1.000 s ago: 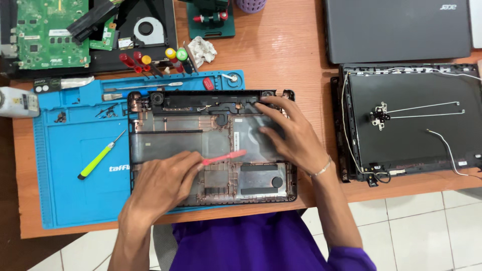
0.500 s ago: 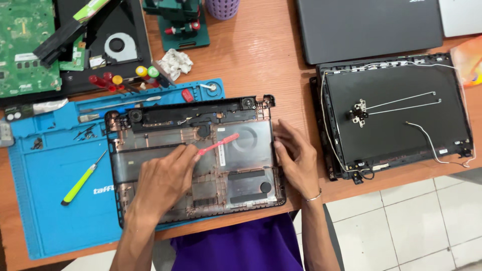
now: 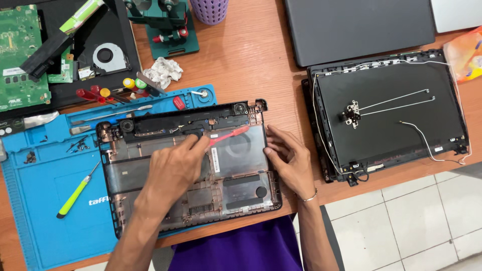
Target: The person cleans the internal components of a disassembled laptop using a small brush by hand, moving the brush across the bottom casing and various internal plastic parts.
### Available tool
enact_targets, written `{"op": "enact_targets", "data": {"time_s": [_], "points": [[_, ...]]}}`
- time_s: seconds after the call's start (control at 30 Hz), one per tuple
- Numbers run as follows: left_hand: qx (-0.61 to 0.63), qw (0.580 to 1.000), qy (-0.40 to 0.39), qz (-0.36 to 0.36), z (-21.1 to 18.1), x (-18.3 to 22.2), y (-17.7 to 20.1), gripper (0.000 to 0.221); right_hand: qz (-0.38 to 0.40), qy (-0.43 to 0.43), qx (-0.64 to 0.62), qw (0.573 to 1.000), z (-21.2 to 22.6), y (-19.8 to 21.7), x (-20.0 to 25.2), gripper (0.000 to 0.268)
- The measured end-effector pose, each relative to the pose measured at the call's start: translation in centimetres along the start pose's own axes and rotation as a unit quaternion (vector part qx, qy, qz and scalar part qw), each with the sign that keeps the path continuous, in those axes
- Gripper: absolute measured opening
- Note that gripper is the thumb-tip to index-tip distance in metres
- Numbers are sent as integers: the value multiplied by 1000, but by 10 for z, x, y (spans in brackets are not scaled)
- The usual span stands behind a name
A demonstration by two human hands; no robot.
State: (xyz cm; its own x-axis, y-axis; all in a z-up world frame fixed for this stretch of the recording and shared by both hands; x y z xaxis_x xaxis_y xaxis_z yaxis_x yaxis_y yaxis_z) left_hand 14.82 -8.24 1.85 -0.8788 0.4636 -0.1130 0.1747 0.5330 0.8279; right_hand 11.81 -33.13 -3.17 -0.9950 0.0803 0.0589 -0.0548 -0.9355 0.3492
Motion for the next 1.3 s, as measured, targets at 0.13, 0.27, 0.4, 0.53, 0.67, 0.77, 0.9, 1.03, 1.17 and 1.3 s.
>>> {"op": "enact_targets", "data": {"time_s": [0.13, 0.27, 0.4, 0.53, 0.67, 0.77, 0.9, 1.03, 1.17, 1.3], "points": [[-13, 999, -29, -5, -7, -10, -7, 20, 0, 5, 12, 1000, -1, 0, 0, 53], [-27, 999, -46, -10, -8, -14, -9, 22, 2, -10, 0, 1000, -4, 0, 1, 57], [-26, 999, -40, 1, -8, -16, -8, 20, 3, -8, -1, 1000, -4, 0, 1, 59], [-24, 998, -58, 7, -14, -24, -13, 17, 2, -3, -9, 1000, -3, 0, 0, 59], [-38, 998, -45, 7, -10, -22, -9, 19, 1, -8, 5, 1000, -1, 1, 0, 60], [-28, 999, -41, 22, -11, -24, -13, 19, 4, -9, 2, 1000, 0, -1, 1, 60], [-21, 999, -40, 21, -8, -23, -10, 20, 5, -12, 6, 1000, 2, 0, 1, 60], [1, 999, -38, 16, -7, -27, -10, 13, 5, -7, 11, 1000, 2, 1, 0, 59], [37, 998, -52, -24, -14, -35, -6, 9, 1, -13, 0, 1000, 1, 2, 1, 60], [37, 999, -29, 15, -12, -34, 2, 8, 3, -10, 3, 1000, 1, 0, 0, 60]]}}
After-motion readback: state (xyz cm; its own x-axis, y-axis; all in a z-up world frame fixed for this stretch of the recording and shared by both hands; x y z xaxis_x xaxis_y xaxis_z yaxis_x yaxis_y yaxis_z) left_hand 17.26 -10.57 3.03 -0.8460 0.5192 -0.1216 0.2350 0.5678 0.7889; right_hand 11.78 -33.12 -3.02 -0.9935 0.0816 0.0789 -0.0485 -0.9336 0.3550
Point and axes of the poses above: each hand's wrist, its own x-axis away from the middle knuckle, its own y-axis out of the back of the hand, z = x × y, the point moved 5 cm from there along -x, towards the middle knuckle, and after that the axes turned 10 degrees about x, right-handed, at the moved point
